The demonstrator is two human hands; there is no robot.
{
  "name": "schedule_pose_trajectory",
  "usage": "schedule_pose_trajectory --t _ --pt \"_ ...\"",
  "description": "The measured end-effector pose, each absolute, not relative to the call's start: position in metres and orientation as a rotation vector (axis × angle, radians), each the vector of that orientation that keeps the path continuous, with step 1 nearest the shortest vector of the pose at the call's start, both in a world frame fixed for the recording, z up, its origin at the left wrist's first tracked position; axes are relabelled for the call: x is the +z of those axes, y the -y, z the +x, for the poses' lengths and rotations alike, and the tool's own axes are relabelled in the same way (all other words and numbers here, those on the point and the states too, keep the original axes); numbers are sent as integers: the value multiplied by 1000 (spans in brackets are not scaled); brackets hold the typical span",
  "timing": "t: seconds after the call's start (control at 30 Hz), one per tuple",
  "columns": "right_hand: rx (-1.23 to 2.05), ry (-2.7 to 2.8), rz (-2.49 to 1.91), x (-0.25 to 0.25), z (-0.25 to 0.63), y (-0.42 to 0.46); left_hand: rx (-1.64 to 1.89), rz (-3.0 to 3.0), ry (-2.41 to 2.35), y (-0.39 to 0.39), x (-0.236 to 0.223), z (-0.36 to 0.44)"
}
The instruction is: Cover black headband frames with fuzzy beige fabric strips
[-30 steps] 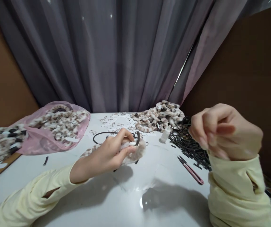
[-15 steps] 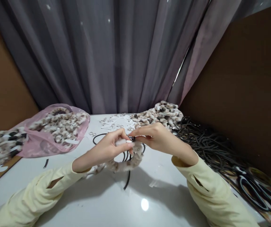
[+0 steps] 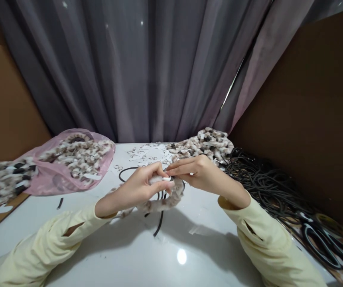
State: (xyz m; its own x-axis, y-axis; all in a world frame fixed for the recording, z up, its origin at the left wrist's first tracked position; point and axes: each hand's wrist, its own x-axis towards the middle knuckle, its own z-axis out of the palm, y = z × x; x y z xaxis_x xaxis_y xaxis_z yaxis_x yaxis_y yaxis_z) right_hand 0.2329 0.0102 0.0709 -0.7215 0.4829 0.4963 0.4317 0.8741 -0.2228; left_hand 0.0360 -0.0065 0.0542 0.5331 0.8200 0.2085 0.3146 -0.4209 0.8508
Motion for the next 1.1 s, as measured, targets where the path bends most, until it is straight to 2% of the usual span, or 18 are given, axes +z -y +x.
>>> schedule_pose_trajectory --t 0.2,0.4,0.8,0.93,1.1 --pt "177 2484 -630 75 235 -9 887 2219 -898 5 41 32" --pt "186 2501 -568 81 235 -3 1086 2597 -582 5 31 29" --pt "181 2460 -783 81 231 -1 1114 2674 -550 6 31 30" --pt "150 2449 -893 81 234 -2 1076 2549 -741 6 34 31" --pt "43 2160 -1075 87 232 6 1041 2033 -1080 -2 45 35"
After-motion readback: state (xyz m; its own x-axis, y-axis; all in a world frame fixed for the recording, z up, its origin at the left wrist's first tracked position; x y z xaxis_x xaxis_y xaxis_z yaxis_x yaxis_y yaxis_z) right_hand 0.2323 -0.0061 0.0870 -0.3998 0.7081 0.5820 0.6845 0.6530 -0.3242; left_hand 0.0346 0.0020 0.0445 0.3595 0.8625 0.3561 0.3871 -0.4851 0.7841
